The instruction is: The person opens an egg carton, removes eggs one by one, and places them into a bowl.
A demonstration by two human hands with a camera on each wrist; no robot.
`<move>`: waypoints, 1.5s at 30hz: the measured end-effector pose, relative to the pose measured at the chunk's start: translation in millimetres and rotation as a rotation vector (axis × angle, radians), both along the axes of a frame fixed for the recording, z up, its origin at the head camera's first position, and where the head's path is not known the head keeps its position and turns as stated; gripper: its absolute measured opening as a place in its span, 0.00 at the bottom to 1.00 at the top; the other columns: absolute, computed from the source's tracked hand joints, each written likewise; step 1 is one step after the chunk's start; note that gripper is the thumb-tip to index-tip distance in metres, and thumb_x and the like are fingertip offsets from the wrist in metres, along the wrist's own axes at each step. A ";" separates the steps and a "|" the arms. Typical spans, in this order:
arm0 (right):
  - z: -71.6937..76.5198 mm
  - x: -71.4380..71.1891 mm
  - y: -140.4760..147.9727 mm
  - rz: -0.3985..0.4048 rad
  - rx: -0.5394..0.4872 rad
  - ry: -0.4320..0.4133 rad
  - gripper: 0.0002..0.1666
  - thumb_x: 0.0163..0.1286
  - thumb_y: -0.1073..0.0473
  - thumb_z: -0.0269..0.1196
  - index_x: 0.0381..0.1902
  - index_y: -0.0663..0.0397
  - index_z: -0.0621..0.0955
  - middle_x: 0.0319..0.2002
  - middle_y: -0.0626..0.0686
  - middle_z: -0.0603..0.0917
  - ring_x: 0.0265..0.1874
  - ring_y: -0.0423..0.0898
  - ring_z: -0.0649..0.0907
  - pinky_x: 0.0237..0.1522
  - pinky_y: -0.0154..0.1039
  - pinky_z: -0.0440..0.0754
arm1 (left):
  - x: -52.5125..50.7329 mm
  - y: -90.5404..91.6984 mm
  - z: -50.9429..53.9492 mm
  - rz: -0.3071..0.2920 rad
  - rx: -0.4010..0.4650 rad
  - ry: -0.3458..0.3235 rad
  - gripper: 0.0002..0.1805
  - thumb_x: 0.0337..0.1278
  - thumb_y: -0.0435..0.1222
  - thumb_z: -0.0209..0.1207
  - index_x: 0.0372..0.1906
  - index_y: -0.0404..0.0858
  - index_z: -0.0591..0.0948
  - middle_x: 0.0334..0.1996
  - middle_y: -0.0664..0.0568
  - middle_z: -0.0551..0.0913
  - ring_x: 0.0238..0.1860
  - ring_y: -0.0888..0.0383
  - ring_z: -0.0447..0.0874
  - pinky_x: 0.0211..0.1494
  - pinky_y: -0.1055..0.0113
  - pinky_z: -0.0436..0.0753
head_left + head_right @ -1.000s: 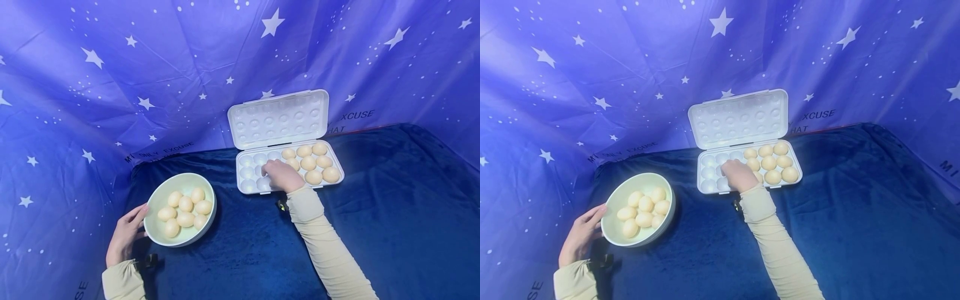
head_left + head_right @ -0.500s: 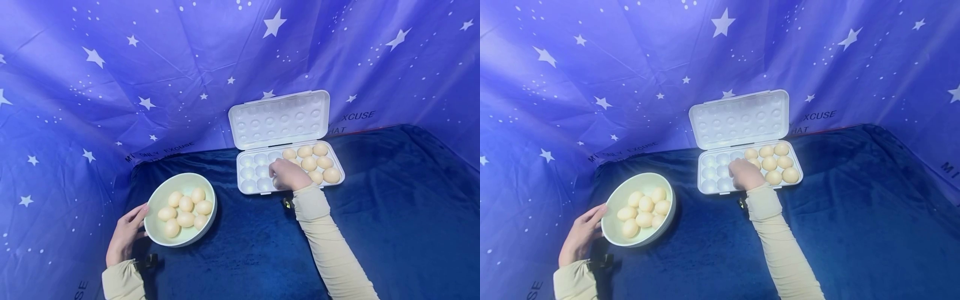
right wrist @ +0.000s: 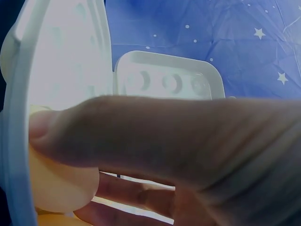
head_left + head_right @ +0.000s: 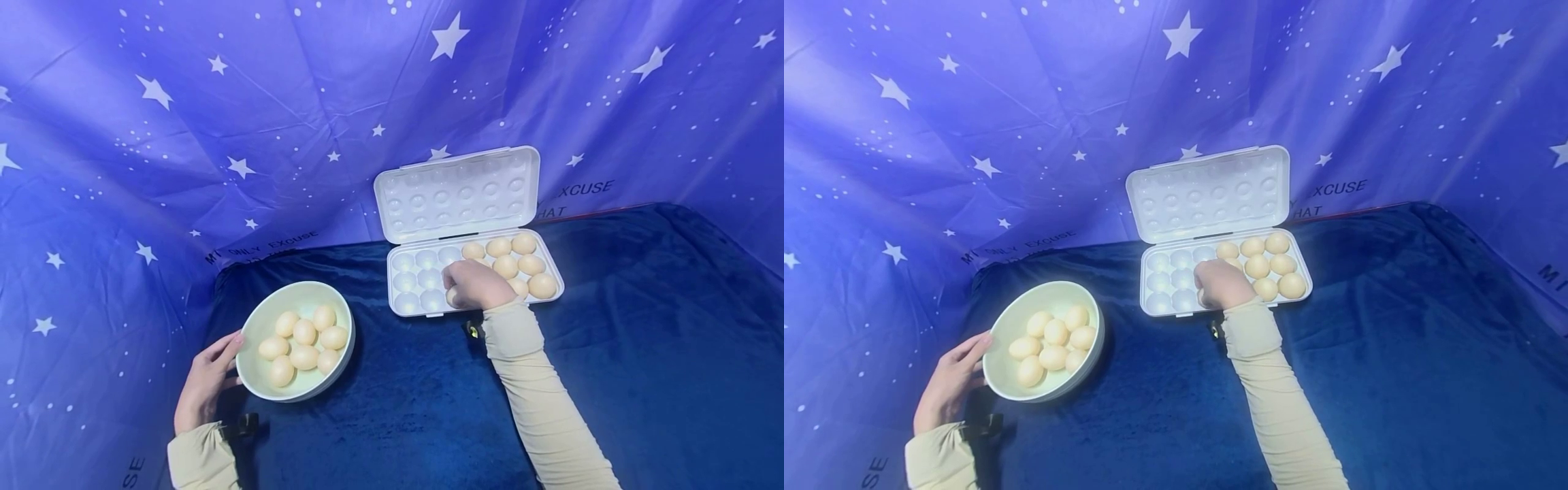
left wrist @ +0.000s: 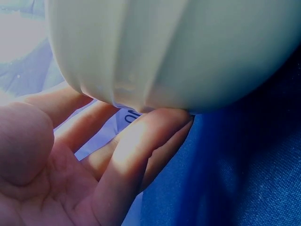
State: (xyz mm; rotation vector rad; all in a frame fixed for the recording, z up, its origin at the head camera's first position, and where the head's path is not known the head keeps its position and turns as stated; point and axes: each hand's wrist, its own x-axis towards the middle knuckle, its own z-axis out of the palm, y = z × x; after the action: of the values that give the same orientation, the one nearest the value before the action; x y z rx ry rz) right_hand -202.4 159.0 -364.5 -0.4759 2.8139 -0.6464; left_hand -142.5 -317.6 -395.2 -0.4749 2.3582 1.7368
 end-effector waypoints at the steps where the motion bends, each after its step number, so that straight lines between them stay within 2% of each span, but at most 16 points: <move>1: 0.3 0.0 -0.2 0.002 -0.002 0.000 0.11 0.42 0.74 0.58 0.22 0.55 0.78 0.23 0.50 0.75 0.24 0.47 0.72 0.26 0.37 0.69 | -0.2 -0.2 0.0 -0.001 -0.001 -0.001 0.24 0.70 0.50 0.57 0.64 0.46 0.75 0.36 0.76 0.81 0.37 0.71 0.84 0.36 0.66 0.87; 6: 0.8 -0.4 0.5 0.002 -0.005 -0.012 0.11 0.44 0.74 0.58 0.26 0.56 0.80 0.25 0.52 0.77 0.25 0.47 0.73 0.29 0.38 0.72 | -0.8 -0.6 -0.1 -0.004 0.000 0.000 0.24 0.70 0.50 0.57 0.65 0.46 0.75 0.36 0.76 0.81 0.37 0.71 0.84 0.36 0.66 0.87; 19: -2.0 -0.8 4.4 0.015 0.008 0.004 0.18 0.45 0.73 0.62 0.38 0.61 0.83 0.33 0.55 0.83 0.28 0.48 0.78 0.35 0.43 0.80 | -0.6 -1.4 -0.7 -0.004 0.012 0.003 0.15 0.70 0.50 0.57 0.56 0.55 0.78 0.36 0.76 0.82 0.37 0.71 0.85 0.35 0.66 0.87; 25: -2.8 -3.4 4.3 0.001 -0.006 0.014 0.12 0.44 0.69 0.60 0.31 0.58 0.81 0.29 0.53 0.79 0.26 0.48 0.75 0.31 0.41 0.76 | -0.2 -0.8 -0.4 0.003 0.019 0.009 0.12 0.70 0.49 0.58 0.54 0.57 0.79 0.35 0.76 0.82 0.37 0.71 0.85 0.35 0.66 0.87; 32: -1.7 -4.3 3.5 -0.025 -0.044 0.031 0.05 0.44 0.67 0.60 0.21 0.54 0.76 0.21 0.48 0.70 0.21 0.44 0.69 0.23 0.37 0.68 | 0.3 -0.4 -0.6 0.005 0.015 0.010 0.13 0.69 0.50 0.58 0.55 0.56 0.79 0.35 0.76 0.82 0.37 0.71 0.85 0.35 0.65 0.88; 35: 0.5 -3.6 2.6 -0.030 -0.064 0.058 0.03 0.45 0.67 0.59 0.22 0.55 0.78 0.23 0.49 0.73 0.24 0.45 0.72 0.25 0.39 0.72 | 0.6 -0.3 -0.5 0.003 0.014 0.010 0.17 0.69 0.50 0.58 0.58 0.53 0.78 0.36 0.76 0.82 0.37 0.71 0.85 0.35 0.65 0.88; 38: 3.0 -3.0 1.3 -0.026 -0.094 0.107 0.09 0.49 0.65 0.61 0.30 0.59 0.83 0.32 0.53 0.80 0.32 0.48 0.78 0.37 0.44 0.80 | 0.8 -0.2 -0.6 0.002 0.014 0.011 0.18 0.69 0.50 0.58 0.59 0.51 0.78 0.36 0.75 0.82 0.37 0.71 0.85 0.35 0.65 0.88; 41: 5.7 -3.4 -2.2 -0.020 -0.132 0.165 0.13 0.52 0.63 0.63 0.37 0.62 0.84 0.38 0.58 0.82 0.37 0.52 0.79 0.44 0.49 0.80 | 0.5 -0.2 -1.0 0.003 0.014 0.017 0.18 0.69 0.49 0.58 0.60 0.51 0.78 0.36 0.75 0.82 0.37 0.71 0.85 0.35 0.65 0.88; 45: 9.6 -3.0 -10.6 -0.009 -0.185 0.251 0.18 0.51 0.61 0.66 0.41 0.63 0.84 0.42 0.58 0.82 0.40 0.54 0.81 0.46 0.50 0.80 | 0.3 -0.3 -1.3 0.006 0.014 0.015 0.18 0.69 0.50 0.58 0.59 0.52 0.78 0.36 0.75 0.82 0.37 0.71 0.85 0.35 0.65 0.88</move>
State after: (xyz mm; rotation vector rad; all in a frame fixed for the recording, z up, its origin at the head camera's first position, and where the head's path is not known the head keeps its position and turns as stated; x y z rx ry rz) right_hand -205.4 148.4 -354.9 -0.6175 3.0037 -0.9135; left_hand -142.2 -317.9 -396.5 -0.4682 2.3553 1.7643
